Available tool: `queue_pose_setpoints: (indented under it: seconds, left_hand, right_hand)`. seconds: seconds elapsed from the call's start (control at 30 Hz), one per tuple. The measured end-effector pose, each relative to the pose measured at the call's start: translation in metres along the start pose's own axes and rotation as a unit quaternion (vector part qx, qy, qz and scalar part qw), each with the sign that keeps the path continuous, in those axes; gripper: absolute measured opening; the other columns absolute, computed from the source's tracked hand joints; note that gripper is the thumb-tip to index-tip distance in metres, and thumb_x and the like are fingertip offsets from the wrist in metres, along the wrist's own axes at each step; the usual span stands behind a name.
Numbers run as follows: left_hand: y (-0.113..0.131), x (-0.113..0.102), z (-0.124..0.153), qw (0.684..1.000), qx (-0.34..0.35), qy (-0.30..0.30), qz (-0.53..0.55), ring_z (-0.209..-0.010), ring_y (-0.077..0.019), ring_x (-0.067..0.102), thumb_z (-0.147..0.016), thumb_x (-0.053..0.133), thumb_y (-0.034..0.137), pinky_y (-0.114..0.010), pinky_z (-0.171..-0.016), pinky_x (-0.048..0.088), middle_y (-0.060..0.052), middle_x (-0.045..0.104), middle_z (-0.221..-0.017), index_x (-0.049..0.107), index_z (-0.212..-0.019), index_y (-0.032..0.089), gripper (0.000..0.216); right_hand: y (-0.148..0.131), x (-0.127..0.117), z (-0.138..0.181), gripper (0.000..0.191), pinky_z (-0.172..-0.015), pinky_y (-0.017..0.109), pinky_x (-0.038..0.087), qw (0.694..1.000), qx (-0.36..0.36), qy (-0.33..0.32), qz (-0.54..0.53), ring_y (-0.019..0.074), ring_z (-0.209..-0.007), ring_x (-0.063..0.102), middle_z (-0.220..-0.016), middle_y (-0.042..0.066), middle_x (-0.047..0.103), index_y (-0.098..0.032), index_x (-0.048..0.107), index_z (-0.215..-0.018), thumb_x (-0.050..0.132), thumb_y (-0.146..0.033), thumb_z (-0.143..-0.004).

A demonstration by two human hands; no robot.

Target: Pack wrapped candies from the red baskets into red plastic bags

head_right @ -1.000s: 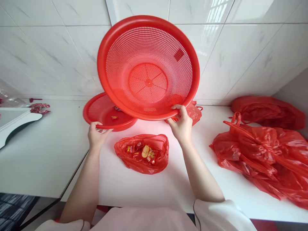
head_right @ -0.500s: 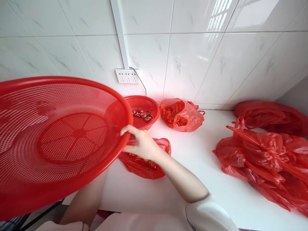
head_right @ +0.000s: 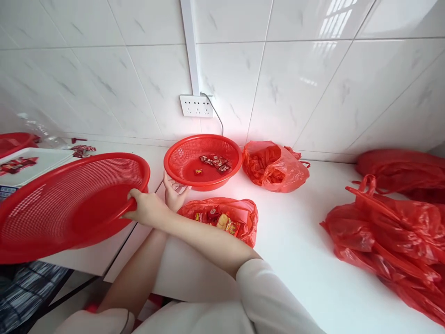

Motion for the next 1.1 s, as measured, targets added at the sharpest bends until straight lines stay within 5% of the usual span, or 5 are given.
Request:
queue_pose_setpoints:
  seconds: [0.4,0.63,0.8,0.93,1.1]
  left_hand:
    - [-0.014,-0.006,-0.001,0.990,0.084,0.064,-0.097,-0.096,-0.0211,0.063,-0.064,0.078,0.021,-0.044,-0.093,0.051,-0.006,0.055,-0.104,0.030,-0.145,0.029,0.094]
    - [-0.016,-0.006,-0.003,0.986,0.096,0.052,-0.125,-0.081,-0.0161,0.061,-0.064,0.078,0.022,-0.035,-0.078,0.056,-0.007,0.052,-0.109,0.020,-0.150,0.030,0.104]
    - [-0.021,-0.008,-0.006,0.977,0.105,0.049,-0.177,-0.073,-0.0136,0.059,-0.070,0.075,0.030,-0.030,-0.068,0.054,-0.009,0.052,-0.112,0.012,-0.152,0.028,0.104]
    - [-0.012,-0.019,-0.009,0.962,0.077,0.065,-0.252,-0.072,-0.0141,0.061,-0.073,0.071,0.031,-0.028,-0.065,0.051,-0.010,0.057,-0.114,0.016,-0.151,0.026,0.095]
    - [0.027,-0.046,-0.007,0.905,0.005,0.015,-0.426,-0.076,-0.0185,0.062,-0.084,0.055,0.044,-0.031,-0.071,0.047,-0.009,0.066,-0.106,0.052,-0.131,0.017,0.054]
  right_hand:
    - [0.033,0.031,-0.056,0.056,-0.079,0.049,0.051,0.996,0.073,0.018,0.045,0.0346,-0.100,0.063,-0.109,0.011,0.062,-0.026,0.044,-0.127,0.064,-0.049,-0.080]
    - [0.035,0.040,-0.070,0.078,-0.093,0.049,0.050,0.995,0.022,0.093,-0.036,0.0321,-0.119,0.054,-0.137,0.015,0.041,-0.029,0.007,-0.151,0.053,-0.027,-0.087]
    - [0.035,0.048,-0.071,0.091,-0.109,0.047,0.040,0.997,-0.054,-0.026,-0.051,0.0300,-0.139,0.036,-0.150,0.014,0.034,-0.026,-0.006,-0.153,0.054,-0.017,-0.086]
    - [0.021,0.032,-0.039,0.078,-0.103,0.041,0.045,0.992,-0.085,-0.090,-0.036,0.0244,-0.126,0.052,-0.149,0.013,0.037,-0.025,0.012,-0.153,0.057,-0.024,-0.089]
    - [-0.021,-0.042,0.063,0.041,-0.110,0.031,0.037,0.971,-0.218,-0.078,0.056,0.0180,-0.132,0.045,-0.138,0.012,0.051,-0.016,0.046,-0.135,0.050,-0.021,-0.095]
Point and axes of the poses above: each hand's wrist, its own z-axis away from the middle knuckle, its own x-axis out of the palm, y = z × x, the point moved 3 cm from there along -z, towards the middle knuckle
